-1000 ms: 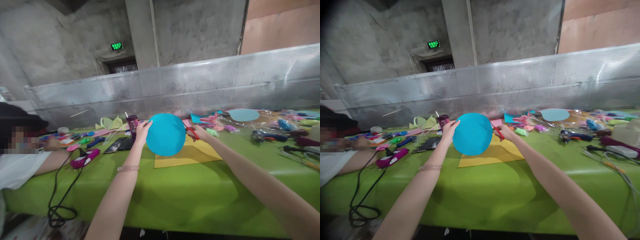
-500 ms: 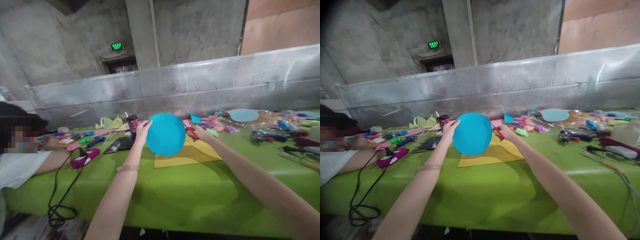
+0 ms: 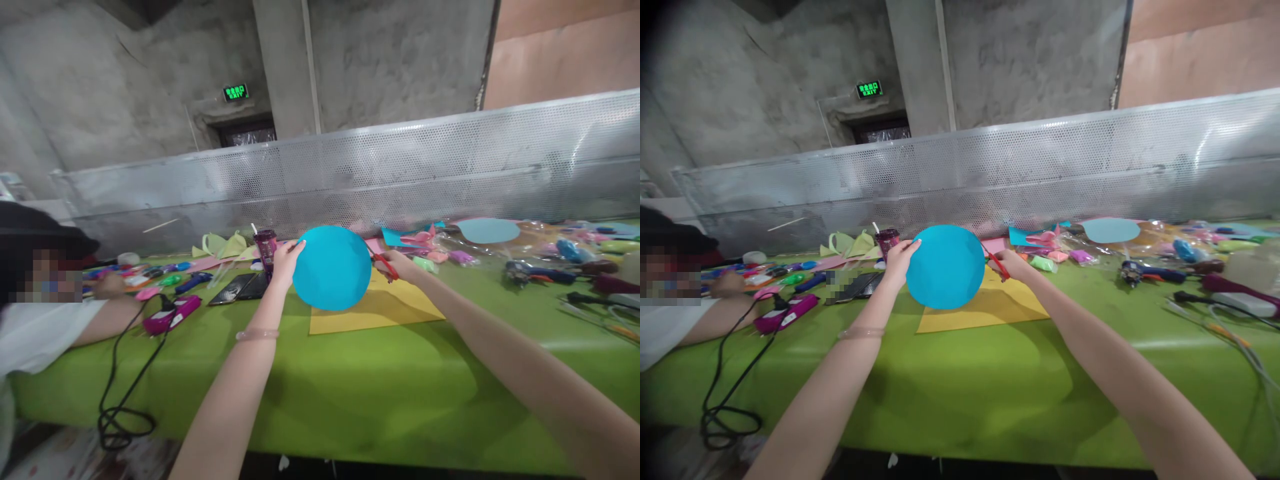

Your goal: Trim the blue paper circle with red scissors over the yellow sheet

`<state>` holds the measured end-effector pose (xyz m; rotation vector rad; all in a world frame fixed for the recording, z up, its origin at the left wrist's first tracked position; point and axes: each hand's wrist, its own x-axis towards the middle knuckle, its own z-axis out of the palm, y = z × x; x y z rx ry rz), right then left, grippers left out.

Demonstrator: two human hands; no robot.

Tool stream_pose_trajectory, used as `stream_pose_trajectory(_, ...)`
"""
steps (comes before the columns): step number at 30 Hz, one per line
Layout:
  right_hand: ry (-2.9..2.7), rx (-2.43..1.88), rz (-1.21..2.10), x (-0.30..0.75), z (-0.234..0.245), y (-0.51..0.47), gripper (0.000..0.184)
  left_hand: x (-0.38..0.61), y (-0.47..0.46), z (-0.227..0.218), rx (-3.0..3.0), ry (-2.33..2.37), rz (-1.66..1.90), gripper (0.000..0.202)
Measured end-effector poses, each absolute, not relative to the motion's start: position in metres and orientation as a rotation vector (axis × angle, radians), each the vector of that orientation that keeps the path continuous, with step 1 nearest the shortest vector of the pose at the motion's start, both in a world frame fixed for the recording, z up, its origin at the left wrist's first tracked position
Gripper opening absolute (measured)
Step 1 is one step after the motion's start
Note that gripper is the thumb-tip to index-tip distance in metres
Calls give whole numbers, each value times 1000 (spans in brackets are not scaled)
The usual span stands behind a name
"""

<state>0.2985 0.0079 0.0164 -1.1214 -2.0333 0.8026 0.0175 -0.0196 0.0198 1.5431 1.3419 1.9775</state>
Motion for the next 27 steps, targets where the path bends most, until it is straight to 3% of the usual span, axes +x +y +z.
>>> stream_pose_trajectory(27,-1997,-1060,908,295,16,5,20,18,-21,21,1509,1368,1990,33)
